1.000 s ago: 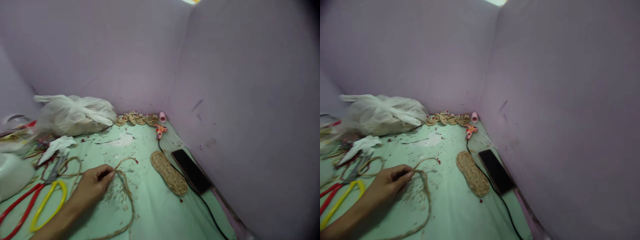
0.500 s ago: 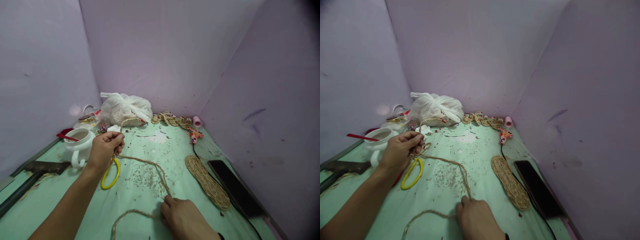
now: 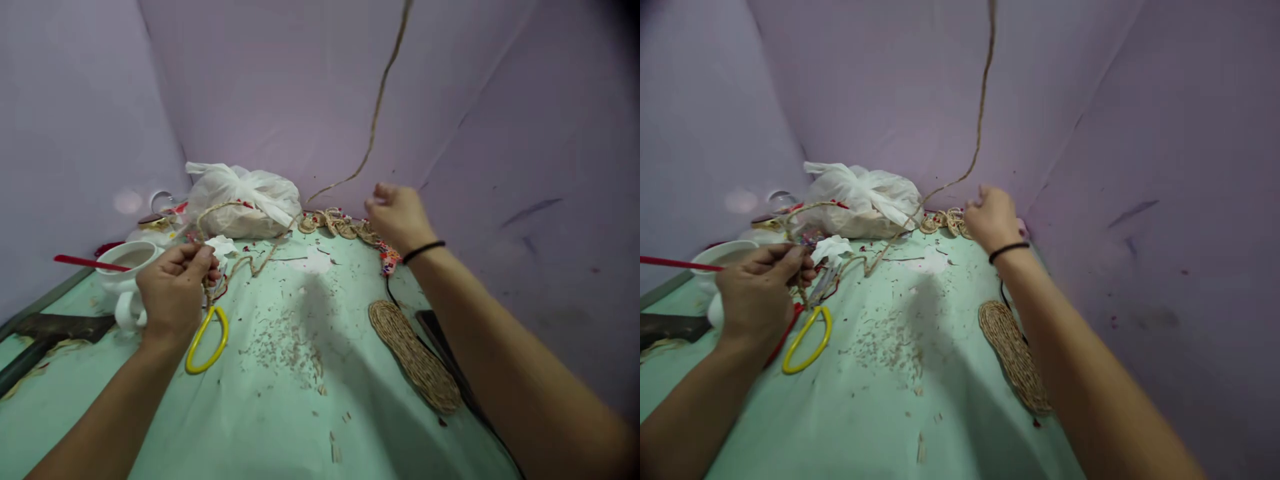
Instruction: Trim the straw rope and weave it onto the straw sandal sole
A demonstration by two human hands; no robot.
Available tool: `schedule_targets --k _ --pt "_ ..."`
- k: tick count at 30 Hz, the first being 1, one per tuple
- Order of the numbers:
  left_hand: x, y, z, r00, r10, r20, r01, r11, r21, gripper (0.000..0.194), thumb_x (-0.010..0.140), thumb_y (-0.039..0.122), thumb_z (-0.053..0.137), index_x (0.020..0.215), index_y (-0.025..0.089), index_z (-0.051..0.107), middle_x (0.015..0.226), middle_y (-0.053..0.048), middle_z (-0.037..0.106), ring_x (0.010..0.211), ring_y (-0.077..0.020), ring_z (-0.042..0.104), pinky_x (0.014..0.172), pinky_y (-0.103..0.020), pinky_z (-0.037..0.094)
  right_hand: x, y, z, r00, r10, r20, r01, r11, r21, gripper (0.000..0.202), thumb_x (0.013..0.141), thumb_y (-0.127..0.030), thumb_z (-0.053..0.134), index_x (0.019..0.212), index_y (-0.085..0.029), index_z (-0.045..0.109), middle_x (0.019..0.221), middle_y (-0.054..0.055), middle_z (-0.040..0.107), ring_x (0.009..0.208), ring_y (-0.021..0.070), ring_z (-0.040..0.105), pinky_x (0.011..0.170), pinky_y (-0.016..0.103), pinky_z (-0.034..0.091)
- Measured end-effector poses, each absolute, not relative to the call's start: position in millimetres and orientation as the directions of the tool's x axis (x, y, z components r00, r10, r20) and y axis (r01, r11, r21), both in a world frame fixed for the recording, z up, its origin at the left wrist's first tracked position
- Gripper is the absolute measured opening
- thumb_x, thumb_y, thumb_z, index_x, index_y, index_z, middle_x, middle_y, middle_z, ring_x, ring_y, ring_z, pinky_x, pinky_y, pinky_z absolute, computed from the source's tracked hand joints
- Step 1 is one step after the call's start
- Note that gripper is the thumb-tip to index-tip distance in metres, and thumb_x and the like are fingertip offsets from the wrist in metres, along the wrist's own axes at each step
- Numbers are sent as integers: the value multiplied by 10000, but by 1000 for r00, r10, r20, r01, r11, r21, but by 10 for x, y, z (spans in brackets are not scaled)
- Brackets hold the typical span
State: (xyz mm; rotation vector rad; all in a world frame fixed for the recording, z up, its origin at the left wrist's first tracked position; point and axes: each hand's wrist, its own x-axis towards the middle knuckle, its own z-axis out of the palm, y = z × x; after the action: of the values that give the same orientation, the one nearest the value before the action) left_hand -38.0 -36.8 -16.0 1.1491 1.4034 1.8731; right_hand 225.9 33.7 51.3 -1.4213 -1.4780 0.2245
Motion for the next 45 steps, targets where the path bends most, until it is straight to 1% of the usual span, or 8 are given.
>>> schedule_targets --k 21,26,32,35,38,41,43,45 --pt "-202 -428 -326 -422 705 569 706 -138 694 167 669 265 621 795 171 674 596 29 599 502 -61 494 464 -166 384 2434 -839 -354 418 869 266 486 33 -873 161 729 -294 581 843 -210 657 693 12 657 566 126 593 472 210 458" --pt "-219 -459 -326 -351 705 617 728 -209 653 147 691 259 600 800 184 664 620 38 621 533 -72 546 510 -171 427 2475 -926 -369 -145 986 -85 489 -4 -872 134 741 -253 556 735 -169 660 631 -1 622 576 109 554 514 191 430" --pt "-202 -501 -395 -239 742 627 713 -305 632 112 702 245 587 770 178 645 667 26 642 579 -92 569 553 -191 455 2043 -855 -688 -857 395 -332 264 -218 -940 225 706 -249 580 874 -131 672 659 5 615 567 95 568 549 202 454" --pt "-188 -521 -385 -186 738 649 712 -354 606 90 701 231 579 748 181 638 676 23 645 579 -98 567 547 -194 457 2022 -556 -787 -182 977 107 55 119 -991 308 701 -284 599 1005 -237 604 948 40 634 829 156 598 715 298 487" --pt "-186 -540 -350 -205 754 624 683 -346 643 92 702 239 567 749 197 634 688 22 650 577 -111 574 544 -210 464 2204 -461 -690 404 833 378 51 392 -918 408 700 -269 616 1098 -246 526 1244 71 479 1151 193 430 912 370 388" --pt "-186 -565 -318 -228 780 583 649 -325 689 101 698 263 563 751 211 632 688 24 651 575 -122 578 538 -222 463 2233 -671 -593 -292 956 10 -175 -43 -984 282 761 -353 546 993 -202 593 1048 97 615 968 203 577 757 355 487" --pt "-180 -585 -310 -213 798 564 635 -326 701 107 705 274 554 753 211 625 683 25 643 575 -122 574 545 -226 460 2113 -788 -607 -865 451 -218 37 -376 -926 464 652 -486 607 949 -129 623 959 151 648 792 261 642 586 374 521" --pt "-173 -602 -310 -180 814 552 624 -339 704 107 720 273 539 758 206 614 697 21 635 604 -122 572 572 -228 457 1983 -742 -646 -818 492 -297 149 -318 -936 447 575 -439 683 888 -123 647 859 129 671 757 258 648 585 350 512"
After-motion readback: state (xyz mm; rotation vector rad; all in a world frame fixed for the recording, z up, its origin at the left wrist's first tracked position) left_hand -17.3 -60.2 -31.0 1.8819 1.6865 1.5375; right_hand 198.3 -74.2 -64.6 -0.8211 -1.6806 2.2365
